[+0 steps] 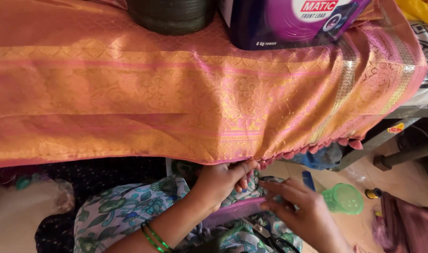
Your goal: Tying and finishing decorative tassels on the edge of an orange fabric or saree.
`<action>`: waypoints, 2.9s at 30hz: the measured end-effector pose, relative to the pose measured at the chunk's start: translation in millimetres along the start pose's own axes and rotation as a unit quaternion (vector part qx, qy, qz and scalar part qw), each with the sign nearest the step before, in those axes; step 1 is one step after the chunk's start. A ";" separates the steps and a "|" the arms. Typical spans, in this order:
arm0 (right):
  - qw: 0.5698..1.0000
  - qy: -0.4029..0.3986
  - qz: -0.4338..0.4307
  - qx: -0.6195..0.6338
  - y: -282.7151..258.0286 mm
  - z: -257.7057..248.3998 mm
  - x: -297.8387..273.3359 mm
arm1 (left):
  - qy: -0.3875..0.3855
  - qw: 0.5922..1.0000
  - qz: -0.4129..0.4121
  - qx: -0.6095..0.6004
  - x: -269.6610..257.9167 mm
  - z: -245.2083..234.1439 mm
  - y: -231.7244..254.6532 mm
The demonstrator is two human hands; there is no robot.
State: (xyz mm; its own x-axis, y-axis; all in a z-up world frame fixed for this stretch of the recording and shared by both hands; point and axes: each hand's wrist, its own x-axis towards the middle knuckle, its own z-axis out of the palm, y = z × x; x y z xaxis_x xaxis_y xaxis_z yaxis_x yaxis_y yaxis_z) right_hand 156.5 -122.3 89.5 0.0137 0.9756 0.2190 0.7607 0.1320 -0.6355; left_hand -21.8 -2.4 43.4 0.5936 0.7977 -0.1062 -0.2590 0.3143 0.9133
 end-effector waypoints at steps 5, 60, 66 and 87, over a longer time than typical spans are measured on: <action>0.985 0.055 -0.140 -0.081 -30.1 -29.7 28.7 | -0.016 0.994 -0.018 0.109 -6.0 -1.4 24.1; 0.937 -0.034 -0.322 -0.131 -35.7 -31.3 56.9 | 0.090 0.977 0.192 -0.027 -9.5 -6.7 -18.2; 0.922 -0.077 -0.340 -0.170 -92.0 -30.3 101.4 | 0.141 0.926 0.303 0.175 -25.3 -1.5 5.6; 0.978 -0.024 -0.172 -0.116 -27.5 -22.5 65.5 | 0.035 0.988 0.052 -0.145 -4.5 -13.5 -22.7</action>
State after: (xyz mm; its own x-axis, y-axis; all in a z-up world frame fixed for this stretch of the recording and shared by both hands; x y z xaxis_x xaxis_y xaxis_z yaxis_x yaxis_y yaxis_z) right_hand 151.1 -66.0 138.1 -0.2947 0.8887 0.3512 0.8424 0.4151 -0.3437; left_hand -28.9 -6.2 17.9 0.5017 0.8633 -0.0539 -0.5284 0.3552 0.7711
